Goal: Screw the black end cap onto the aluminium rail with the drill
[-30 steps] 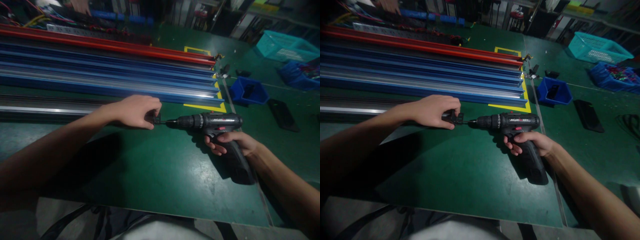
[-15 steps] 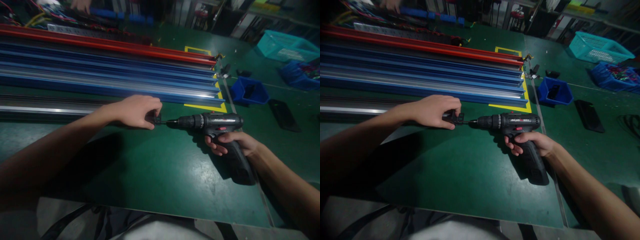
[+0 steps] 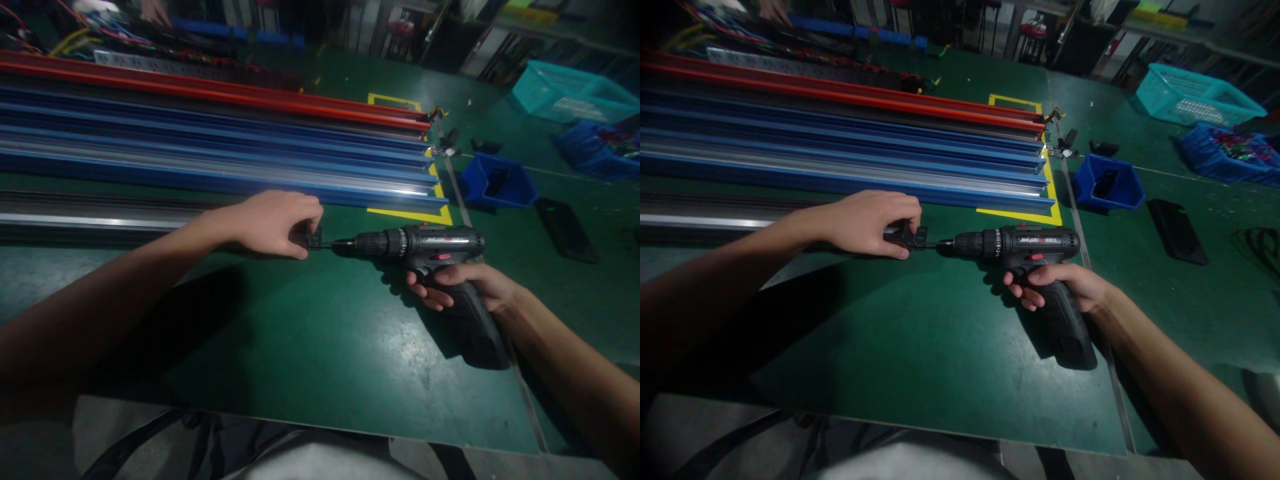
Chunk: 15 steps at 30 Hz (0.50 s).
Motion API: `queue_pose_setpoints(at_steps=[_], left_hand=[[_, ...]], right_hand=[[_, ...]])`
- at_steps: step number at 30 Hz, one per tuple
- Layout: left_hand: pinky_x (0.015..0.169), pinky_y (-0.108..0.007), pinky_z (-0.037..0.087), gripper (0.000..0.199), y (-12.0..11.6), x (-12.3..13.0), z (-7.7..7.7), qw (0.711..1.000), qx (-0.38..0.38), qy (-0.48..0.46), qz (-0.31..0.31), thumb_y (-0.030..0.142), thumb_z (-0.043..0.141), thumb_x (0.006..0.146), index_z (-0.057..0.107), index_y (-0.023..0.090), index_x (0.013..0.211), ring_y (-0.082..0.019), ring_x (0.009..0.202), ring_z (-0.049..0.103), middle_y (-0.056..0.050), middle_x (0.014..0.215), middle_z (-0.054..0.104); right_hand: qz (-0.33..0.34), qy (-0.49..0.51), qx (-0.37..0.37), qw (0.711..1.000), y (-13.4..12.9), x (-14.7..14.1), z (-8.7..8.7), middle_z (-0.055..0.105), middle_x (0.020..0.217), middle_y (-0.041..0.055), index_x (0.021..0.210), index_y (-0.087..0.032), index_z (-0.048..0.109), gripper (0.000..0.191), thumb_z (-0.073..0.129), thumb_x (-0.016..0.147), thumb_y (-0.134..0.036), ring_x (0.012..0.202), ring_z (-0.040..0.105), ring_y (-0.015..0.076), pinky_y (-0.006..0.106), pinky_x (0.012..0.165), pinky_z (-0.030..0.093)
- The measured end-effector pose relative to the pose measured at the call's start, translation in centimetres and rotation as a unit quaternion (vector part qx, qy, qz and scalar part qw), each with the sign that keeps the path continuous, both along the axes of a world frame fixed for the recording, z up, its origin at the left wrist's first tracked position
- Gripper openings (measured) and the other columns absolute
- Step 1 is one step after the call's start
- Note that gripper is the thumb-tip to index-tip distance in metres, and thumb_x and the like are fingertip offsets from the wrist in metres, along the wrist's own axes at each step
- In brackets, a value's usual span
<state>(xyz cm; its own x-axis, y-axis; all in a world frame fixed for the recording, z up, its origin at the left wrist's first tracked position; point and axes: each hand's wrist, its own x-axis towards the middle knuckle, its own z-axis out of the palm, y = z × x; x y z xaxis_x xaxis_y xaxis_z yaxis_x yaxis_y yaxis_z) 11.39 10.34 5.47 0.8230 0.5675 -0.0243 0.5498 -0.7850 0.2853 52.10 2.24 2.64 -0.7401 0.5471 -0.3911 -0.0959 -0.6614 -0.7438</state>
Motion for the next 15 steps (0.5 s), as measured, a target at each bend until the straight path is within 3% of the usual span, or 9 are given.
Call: queue_pose_setpoints(at_steps=[6,15], left_hand=[[0.073,-0.033,0.037,0.033,0.01,-0.01,-0.02,1.0,0.0,0.0,0.001,0.049,0.078,0.084,0.065,0.024,0.101,-0.023,0.093,0.063,-0.004,0.106,0.069],[0.073,-0.034,0.037,0.033,0.08,-0.02,-0.1,1.0,0.002,-0.003,-0.001,0.048,0.08,0.083,0.065,0.025,0.102,-0.024,0.095,0.063,-0.003,0.106,0.069]], right_hand=[[0.002,-0.008,0.011,1.0,0.05,0.05,0.01,0.08,0.106,0.0124,0.12,-0.009,0.082,0.033,0.08,0.091,-0.025,0.063,0.062,0.0093,0.026,0.071,0.06],[0.015,-0.034,0.041,0.998,0.14,-0.24,0.46,0.077,0.094,0.0074,0.107,-0.011,0.082,0.025,0.081,0.091,-0.031,0.06,0.059,0.0093,0.026,0.069,0.059]])
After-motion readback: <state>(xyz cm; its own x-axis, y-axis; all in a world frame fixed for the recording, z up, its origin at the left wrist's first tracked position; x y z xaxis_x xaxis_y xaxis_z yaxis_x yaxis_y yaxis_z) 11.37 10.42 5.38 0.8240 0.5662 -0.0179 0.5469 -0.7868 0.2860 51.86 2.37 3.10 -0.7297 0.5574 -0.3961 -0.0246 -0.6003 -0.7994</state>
